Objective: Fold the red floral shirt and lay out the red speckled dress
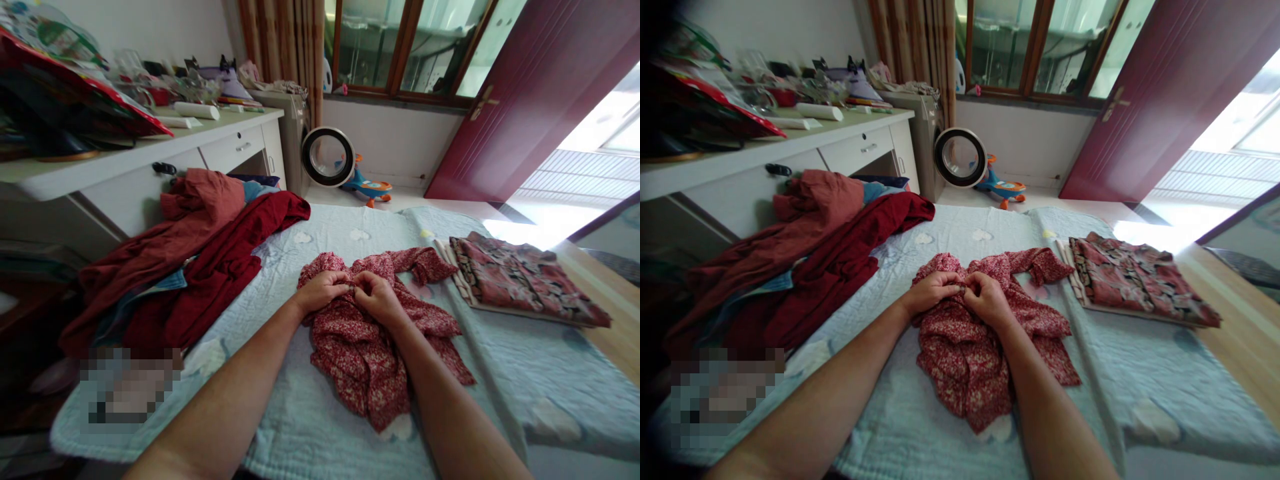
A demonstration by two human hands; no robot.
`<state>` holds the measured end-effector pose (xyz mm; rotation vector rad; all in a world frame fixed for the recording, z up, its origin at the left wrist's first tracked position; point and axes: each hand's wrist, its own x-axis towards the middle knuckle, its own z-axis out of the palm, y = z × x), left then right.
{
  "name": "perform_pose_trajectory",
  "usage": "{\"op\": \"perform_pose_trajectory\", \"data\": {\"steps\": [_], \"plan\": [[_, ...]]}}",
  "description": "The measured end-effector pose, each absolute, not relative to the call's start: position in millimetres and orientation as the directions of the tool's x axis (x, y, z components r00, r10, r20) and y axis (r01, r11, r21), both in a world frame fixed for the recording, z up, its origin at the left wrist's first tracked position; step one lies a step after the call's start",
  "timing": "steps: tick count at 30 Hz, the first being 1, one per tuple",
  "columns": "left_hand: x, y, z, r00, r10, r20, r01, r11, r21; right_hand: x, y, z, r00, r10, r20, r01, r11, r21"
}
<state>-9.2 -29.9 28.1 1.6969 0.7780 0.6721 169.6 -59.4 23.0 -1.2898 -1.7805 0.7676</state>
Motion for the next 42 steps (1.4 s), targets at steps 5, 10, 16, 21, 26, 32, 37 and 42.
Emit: {"op": "perform_pose_trajectory", "data": {"steps": [5,10,16,21,26,32,37,42], "plan": [[-9.6,-29.7,27.2,0.643,0.765,0.024,0.177,-0.178,0.968,169.2,-61.0,25.3,-0.172,0.947,0.272,0.520,0.321,-0.791],[-8.5,-31.0,27.7,0.665,0.747,0.019,0.167,-0.173,0.971,169.1,-61.0,22.3,-0.151,0.955,0.255,0.512,0.296,-0.807],[-9.3,-34.3,37.6,0.663,0.747,0.058,0.209,-0.259,0.943,171.0,-59.7,20.7,-0.143,0.971,0.192,0.417,0.235,-0.878],[-9.7,-32.6,36.1,0.608,0.790,0.083,0.258,-0.295,0.920,173.6,-59.0,23.3,-0.179,0.970,0.167,0.377,0.224,-0.899],[-7.6,-32.4,31.7,0.577,0.809,0.107,0.261,-0.307,0.915,177.0,-57.9,24.2,-0.221,0.968,0.122,0.288,0.184,-0.940],[-7.5,-33.0,29.1,0.592,0.784,0.187,0.281,-0.419,0.863,177.5,-57.1,23.2,-0.214,0.965,0.150,0.352,0.220,-0.910],[-10.0,-30.4,27.1,0.615,0.767,0.184,0.286,-0.434,0.854,178.2,-56.7,21.0,-0.224,0.965,0.133,0.350,0.207,-0.913],[-12.2,-29.8,28.1,0.622,0.766,0.163,0.331,-0.446,0.832,181.0,-56.8,20.1,-0.258,0.958,0.125,0.328,0.208,-0.921]]}}
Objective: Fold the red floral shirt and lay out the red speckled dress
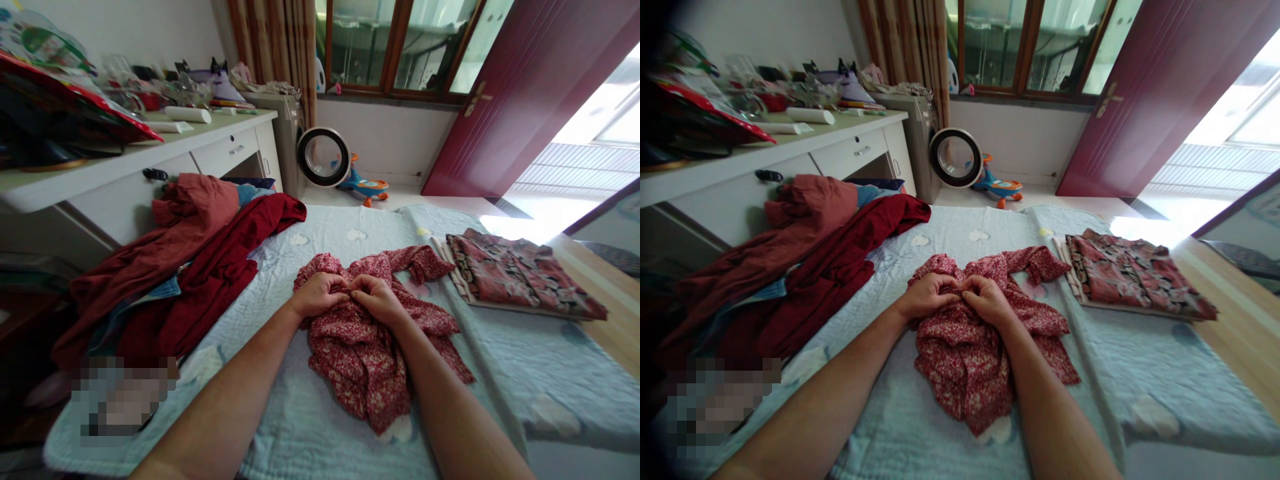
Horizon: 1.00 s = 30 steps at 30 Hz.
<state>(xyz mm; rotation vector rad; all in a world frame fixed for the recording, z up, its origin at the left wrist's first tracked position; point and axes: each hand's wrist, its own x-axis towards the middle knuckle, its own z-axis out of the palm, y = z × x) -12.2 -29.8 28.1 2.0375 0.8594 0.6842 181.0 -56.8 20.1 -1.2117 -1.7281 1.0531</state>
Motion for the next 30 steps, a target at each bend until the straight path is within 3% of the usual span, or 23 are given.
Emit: {"op": "perform_pose_trajectory", "data": {"steps": [12,18,30], "plan": [[-12.0,-31.4,31.5,0.645,0.751,0.142,0.316,-0.432,0.845,186.8,-55.4,17.4,-0.324,0.946,0.014,0.160,0.070,-0.985],[-11.4,-32.0,31.0,0.605,0.786,0.126,0.380,-0.424,0.822,185.1,-56.4,20.5,-0.298,0.954,0.035,0.181,0.093,-0.979],[-9.8,-34.4,37.4,0.629,0.760,0.165,0.342,-0.461,0.819,188.2,-56.5,16.3,-0.317,0.948,0.014,0.129,0.057,-0.990]]}}
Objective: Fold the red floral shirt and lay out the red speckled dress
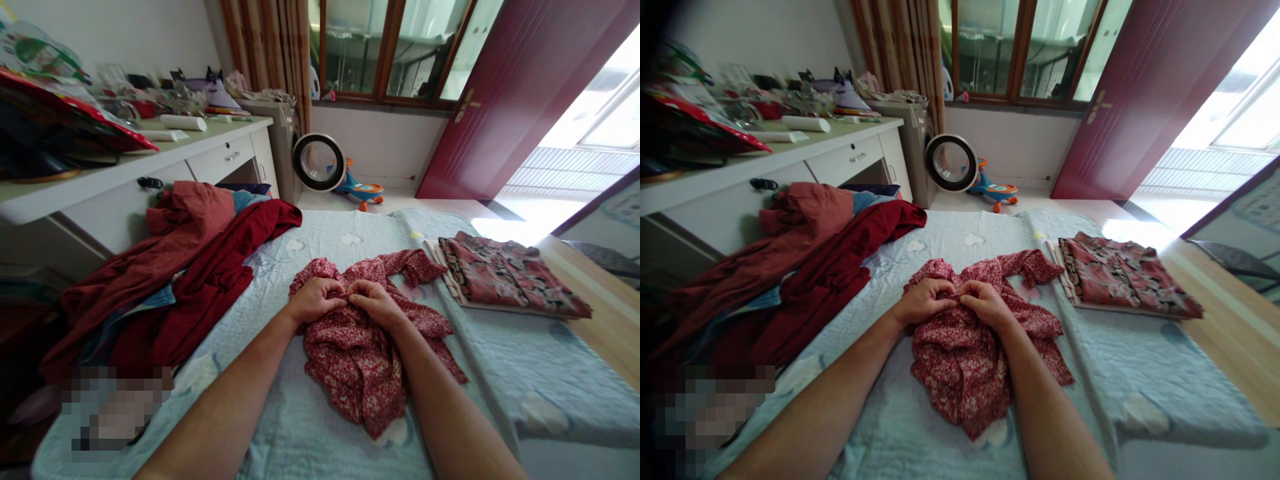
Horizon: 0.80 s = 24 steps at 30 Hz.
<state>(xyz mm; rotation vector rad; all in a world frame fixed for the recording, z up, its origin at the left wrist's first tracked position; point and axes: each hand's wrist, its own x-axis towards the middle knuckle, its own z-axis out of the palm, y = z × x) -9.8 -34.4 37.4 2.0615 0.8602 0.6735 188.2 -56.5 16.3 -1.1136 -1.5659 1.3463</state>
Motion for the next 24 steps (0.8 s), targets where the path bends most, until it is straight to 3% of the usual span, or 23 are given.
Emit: {"op": "perform_pose_trajectory", "data": {"steps": [7,15,24], "plan": [[-11.0,-32.7,36.4,0.657,0.743,0.126,0.320,-0.426,0.846,189.1,-56.2,15.1,-0.331,0.944,-0.012,0.132,0.034,-0.991],[-10.0,-31.8,30.1,0.659,0.751,0.043,0.256,-0.278,0.926,186.5,-56.2,14.9,-0.316,0.949,0.008,0.164,0.062,-0.985],[-10.1,-31.1,31.9,0.696,0.714,0.072,0.209,-0.297,0.932,186.7,-56.8,14.6,-0.351,0.935,-0.038,0.000,-0.041,-0.999]]}}
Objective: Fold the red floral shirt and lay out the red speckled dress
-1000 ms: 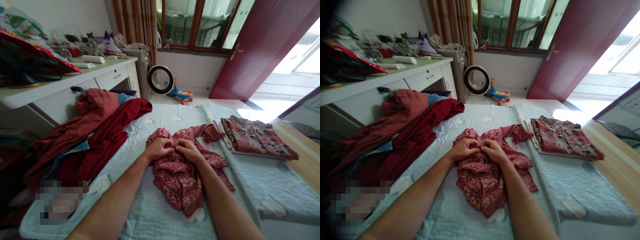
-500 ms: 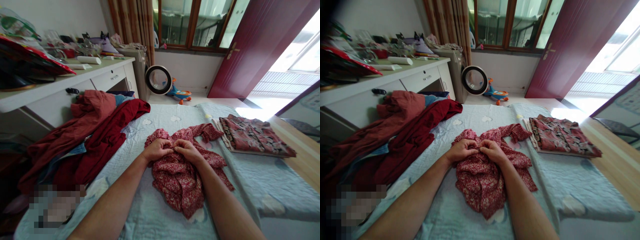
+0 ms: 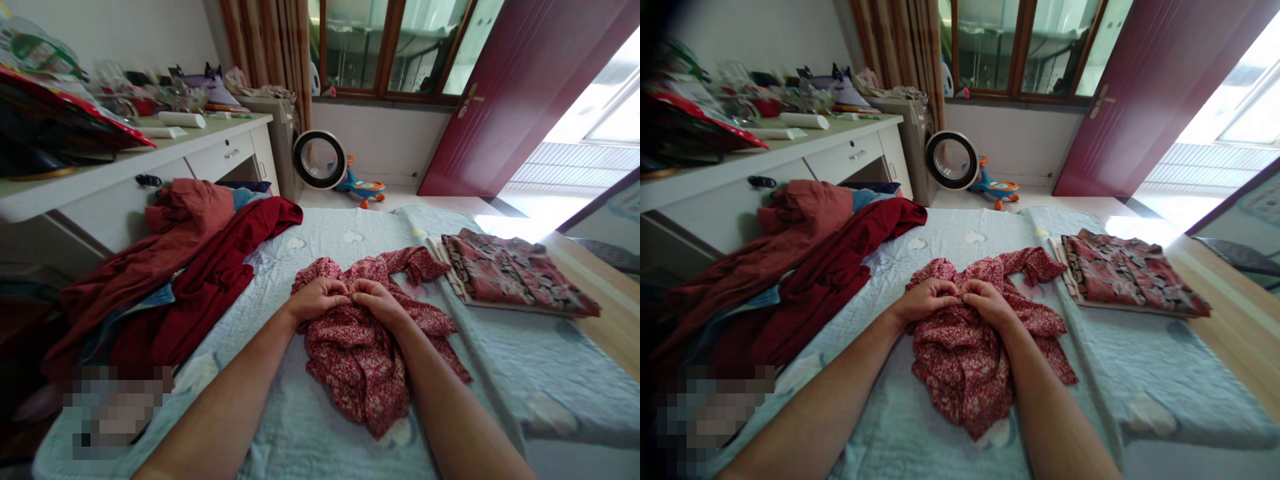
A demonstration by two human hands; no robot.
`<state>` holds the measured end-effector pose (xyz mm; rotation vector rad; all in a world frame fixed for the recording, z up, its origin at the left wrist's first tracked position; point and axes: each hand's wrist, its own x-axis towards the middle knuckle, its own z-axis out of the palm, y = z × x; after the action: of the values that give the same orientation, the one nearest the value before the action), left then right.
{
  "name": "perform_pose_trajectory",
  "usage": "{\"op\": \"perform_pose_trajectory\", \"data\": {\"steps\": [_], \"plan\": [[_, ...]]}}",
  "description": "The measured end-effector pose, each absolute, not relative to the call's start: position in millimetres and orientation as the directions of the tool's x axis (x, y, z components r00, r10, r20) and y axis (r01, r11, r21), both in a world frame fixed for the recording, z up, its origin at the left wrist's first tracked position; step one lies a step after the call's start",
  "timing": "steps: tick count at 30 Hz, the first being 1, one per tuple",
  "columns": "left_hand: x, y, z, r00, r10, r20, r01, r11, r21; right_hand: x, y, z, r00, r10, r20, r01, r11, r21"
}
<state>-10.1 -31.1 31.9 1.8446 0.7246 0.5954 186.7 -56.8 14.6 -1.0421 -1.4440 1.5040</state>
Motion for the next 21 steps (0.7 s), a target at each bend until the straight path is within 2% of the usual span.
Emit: {"op": "perform_pose_trajectory", "data": {"steps": [7,21], "plan": [[-3.3,-36.0,30.1,0.605,0.789,0.111,0.286,-0.345,0.894,185.7,-54.9,13.1,-0.310,0.950,-0.033,0.016,-0.030,-0.999],[-7.0,-33.2,29.4,0.664,0.742,0.094,0.290,-0.371,0.882,186.5,-58.7,20.0,-0.327,0.944,-0.042,0.006,-0.042,-0.999]]}}
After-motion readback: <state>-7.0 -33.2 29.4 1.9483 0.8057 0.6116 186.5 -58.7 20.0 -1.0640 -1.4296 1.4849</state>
